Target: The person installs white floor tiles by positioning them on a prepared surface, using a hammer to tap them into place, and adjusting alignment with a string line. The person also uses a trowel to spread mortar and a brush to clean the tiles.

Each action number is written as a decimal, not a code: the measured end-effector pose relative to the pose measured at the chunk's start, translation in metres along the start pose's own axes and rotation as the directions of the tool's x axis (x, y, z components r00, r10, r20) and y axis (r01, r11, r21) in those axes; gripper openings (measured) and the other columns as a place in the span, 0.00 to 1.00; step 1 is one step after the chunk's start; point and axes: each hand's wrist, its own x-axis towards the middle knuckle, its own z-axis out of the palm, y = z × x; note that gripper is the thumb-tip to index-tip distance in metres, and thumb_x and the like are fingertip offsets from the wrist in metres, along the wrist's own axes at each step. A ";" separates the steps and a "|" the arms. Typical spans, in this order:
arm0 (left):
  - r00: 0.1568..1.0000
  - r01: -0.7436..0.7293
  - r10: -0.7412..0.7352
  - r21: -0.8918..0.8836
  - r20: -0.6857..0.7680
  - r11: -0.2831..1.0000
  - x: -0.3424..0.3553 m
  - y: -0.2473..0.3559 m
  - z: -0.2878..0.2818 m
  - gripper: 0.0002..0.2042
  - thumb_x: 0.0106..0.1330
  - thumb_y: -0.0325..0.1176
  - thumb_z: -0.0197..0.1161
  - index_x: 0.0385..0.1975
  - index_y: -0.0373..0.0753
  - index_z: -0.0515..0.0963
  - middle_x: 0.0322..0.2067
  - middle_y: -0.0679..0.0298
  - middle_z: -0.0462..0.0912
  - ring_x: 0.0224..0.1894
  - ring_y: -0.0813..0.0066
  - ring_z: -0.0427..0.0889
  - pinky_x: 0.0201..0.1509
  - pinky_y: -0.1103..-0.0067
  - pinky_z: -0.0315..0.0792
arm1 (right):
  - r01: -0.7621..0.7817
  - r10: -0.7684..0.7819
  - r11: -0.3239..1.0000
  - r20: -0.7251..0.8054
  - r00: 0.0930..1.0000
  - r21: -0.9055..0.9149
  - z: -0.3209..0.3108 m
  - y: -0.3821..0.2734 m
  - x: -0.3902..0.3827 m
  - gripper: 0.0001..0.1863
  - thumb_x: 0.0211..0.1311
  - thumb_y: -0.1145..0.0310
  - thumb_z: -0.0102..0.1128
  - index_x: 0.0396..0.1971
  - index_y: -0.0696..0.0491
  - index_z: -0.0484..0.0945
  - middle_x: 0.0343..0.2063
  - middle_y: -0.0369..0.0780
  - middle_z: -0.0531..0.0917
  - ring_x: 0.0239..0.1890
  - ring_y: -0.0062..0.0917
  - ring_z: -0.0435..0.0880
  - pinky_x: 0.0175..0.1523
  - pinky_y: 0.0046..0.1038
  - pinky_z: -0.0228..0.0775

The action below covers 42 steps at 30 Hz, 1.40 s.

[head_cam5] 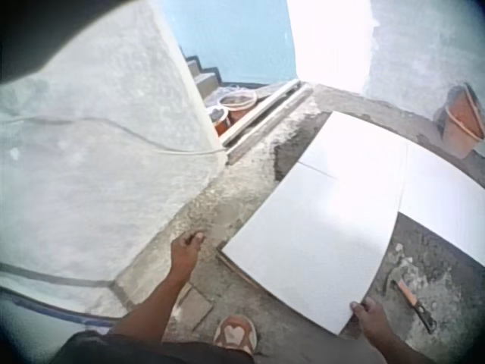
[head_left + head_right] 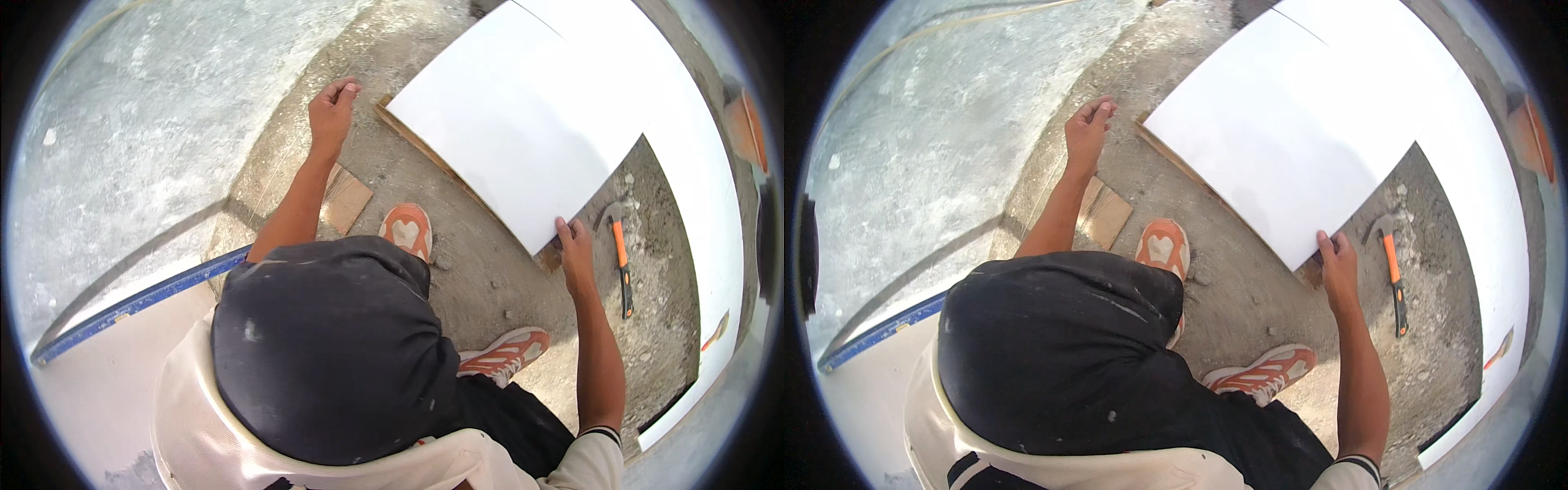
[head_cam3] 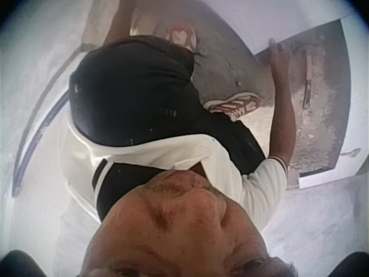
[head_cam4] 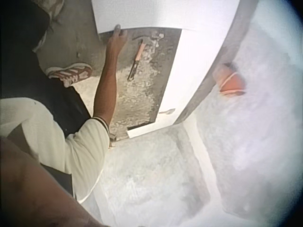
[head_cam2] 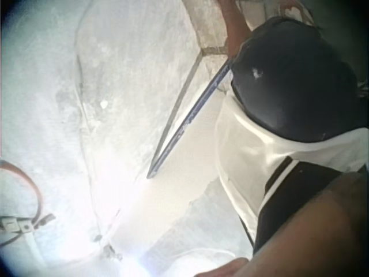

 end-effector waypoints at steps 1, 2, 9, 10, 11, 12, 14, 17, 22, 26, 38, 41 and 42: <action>1.000 0.017 -0.017 -0.027 -0.004 0.999 0.001 0.000 -0.003 0.14 0.75 0.36 0.62 0.54 0.37 0.84 0.45 0.65 0.90 0.47 0.80 0.84 0.48 0.79 0.78 | 0.041 -0.040 0.998 0.017 0.999 -0.038 -0.001 0.000 0.000 0.17 0.77 0.57 0.59 0.42 0.60 0.78 0.33 0.35 0.80 0.36 0.17 0.76 0.44 0.23 0.70; 0.999 0.039 -0.040 -0.023 -0.026 0.999 0.002 0.000 -0.006 0.14 0.76 0.36 0.62 0.54 0.38 0.84 0.45 0.66 0.89 0.47 0.80 0.84 0.47 0.79 0.78 | 0.045 -0.044 0.998 0.027 0.999 -0.049 -0.002 0.001 0.000 0.17 0.77 0.58 0.59 0.42 0.60 0.78 0.34 0.35 0.80 0.36 0.16 0.76 0.44 0.23 0.70; 0.982 0.072 -0.103 -0.195 -0.155 0.978 0.035 -0.015 -0.025 0.12 0.74 0.34 0.63 0.50 0.35 0.84 0.39 0.65 0.89 0.40 0.79 0.83 0.38 0.81 0.76 | 0.021 -0.023 0.999 0.038 0.999 0.045 -0.002 0.004 0.001 0.16 0.78 0.58 0.57 0.44 0.59 0.76 0.34 0.33 0.78 0.36 0.14 0.74 0.42 0.22 0.69; 0.977 0.088 -0.127 -0.214 -0.173 0.973 0.041 -0.019 -0.029 0.12 0.74 0.34 0.63 0.49 0.35 0.84 0.39 0.65 0.89 0.40 0.79 0.84 0.38 0.80 0.76 | 0.047 -0.050 0.997 0.052 0.997 0.059 -0.002 0.004 0.001 0.16 0.79 0.58 0.57 0.44 0.59 0.76 0.34 0.33 0.78 0.35 0.14 0.74 0.42 0.22 0.69; 0.973 0.107 -0.143 -0.199 -0.179 0.974 0.047 -0.023 -0.034 0.13 0.75 0.37 0.62 0.51 0.36 0.84 0.41 0.64 0.89 0.44 0.77 0.84 0.41 0.79 0.77 | 0.043 -0.047 0.995 0.046 0.998 0.085 -0.002 0.005 0.001 0.16 0.79 0.58 0.57 0.44 0.59 0.76 0.34 0.33 0.78 0.35 0.14 0.73 0.42 0.22 0.69; 0.966 0.142 -0.177 -0.188 -0.186 0.972 0.054 -0.027 -0.037 0.15 0.76 0.39 0.62 0.53 0.36 0.83 0.43 0.64 0.89 0.47 0.76 0.84 0.43 0.77 0.78 | 0.034 -0.043 0.989 0.063 0.997 0.143 -0.002 0.005 0.001 0.16 0.79 0.58 0.56 0.44 0.59 0.76 0.33 0.32 0.78 0.35 0.13 0.73 0.42 0.22 0.69; 0.953 0.191 -0.232 -0.205 -0.196 0.960 0.066 -0.034 -0.042 0.18 0.77 0.43 0.60 0.56 0.37 0.81 0.46 0.62 0.88 0.51 0.73 0.84 0.47 0.74 0.79 | 0.035 -0.040 0.995 0.047 0.998 0.093 -0.002 0.005 0.002 0.15 0.79 0.59 0.55 0.44 0.58 0.76 0.34 0.33 0.78 0.35 0.13 0.74 0.43 0.22 0.70; 0.948 0.201 -0.254 -0.259 -0.191 0.945 0.082 -0.042 -0.042 0.21 0.78 0.47 0.58 0.58 0.36 0.79 0.50 0.59 0.86 0.54 0.69 0.83 0.49 0.72 0.79 | 0.022 -0.025 0.996 0.033 0.999 0.086 -0.001 0.006 0.003 0.15 0.80 0.59 0.54 0.44 0.58 0.76 0.35 0.33 0.79 0.36 0.14 0.74 0.45 0.23 0.71; 0.961 0.186 -0.228 -0.246 -0.155 0.951 0.098 -0.048 -0.034 0.23 0.78 0.47 0.57 0.61 0.35 0.77 0.54 0.58 0.84 0.54 0.68 0.83 0.50 0.72 0.79 | 0.046 -0.049 0.994 0.021 0.999 0.101 0.002 0.007 0.002 0.16 0.81 0.58 0.53 0.45 0.58 0.75 0.39 0.35 0.80 0.40 0.16 0.76 0.50 0.25 0.71; 0.959 0.223 -0.254 -0.224 -0.124 0.949 0.108 -0.047 -0.033 0.21 0.78 0.44 0.59 0.60 0.35 0.77 0.54 0.60 0.84 0.53 0.70 0.83 0.49 0.72 0.79 | 0.054 -0.057 0.995 0.037 0.998 0.082 0.001 0.007 0.000 0.18 0.82 0.58 0.51 0.50 0.60 0.75 0.44 0.37 0.80 0.46 0.18 0.75 0.57 0.26 0.68; 0.975 0.170 -0.192 -0.181 -0.109 0.969 0.098 -0.045 -0.033 0.16 0.75 0.42 0.63 0.54 0.39 0.81 0.48 0.64 0.86 0.51 0.73 0.84 0.47 0.72 0.80 | 0.096 -0.097 0.995 0.047 0.994 0.036 0.003 0.005 -0.001 0.20 0.83 0.59 0.49 0.55 0.62 0.75 0.47 0.39 0.81 0.50 0.19 0.75 0.61 0.26 0.66; 0.975 0.184 -0.197 -0.125 -0.099 0.975 0.098 -0.046 -0.035 0.16 0.76 0.43 0.62 0.55 0.39 0.81 0.48 0.64 0.86 0.51 0.72 0.84 0.49 0.71 0.80 | 0.079 -0.084 0.991 0.039 0.996 0.110 0.003 0.008 0.000 0.20 0.82 0.58 0.50 0.54 0.62 0.75 0.45 0.38 0.81 0.48 0.19 0.76 0.58 0.26 0.68; 0.982 0.162 -0.171 -0.111 -0.080 0.981 0.098 -0.047 -0.036 0.17 0.76 0.44 0.61 0.55 0.39 0.81 0.48 0.64 0.86 0.51 0.72 0.84 0.49 0.71 0.80 | 0.102 -0.115 0.978 0.062 0.991 0.182 0.002 0.010 0.000 0.20 0.82 0.58 0.50 0.53 0.62 0.75 0.45 0.38 0.81 0.47 0.19 0.76 0.57 0.26 0.69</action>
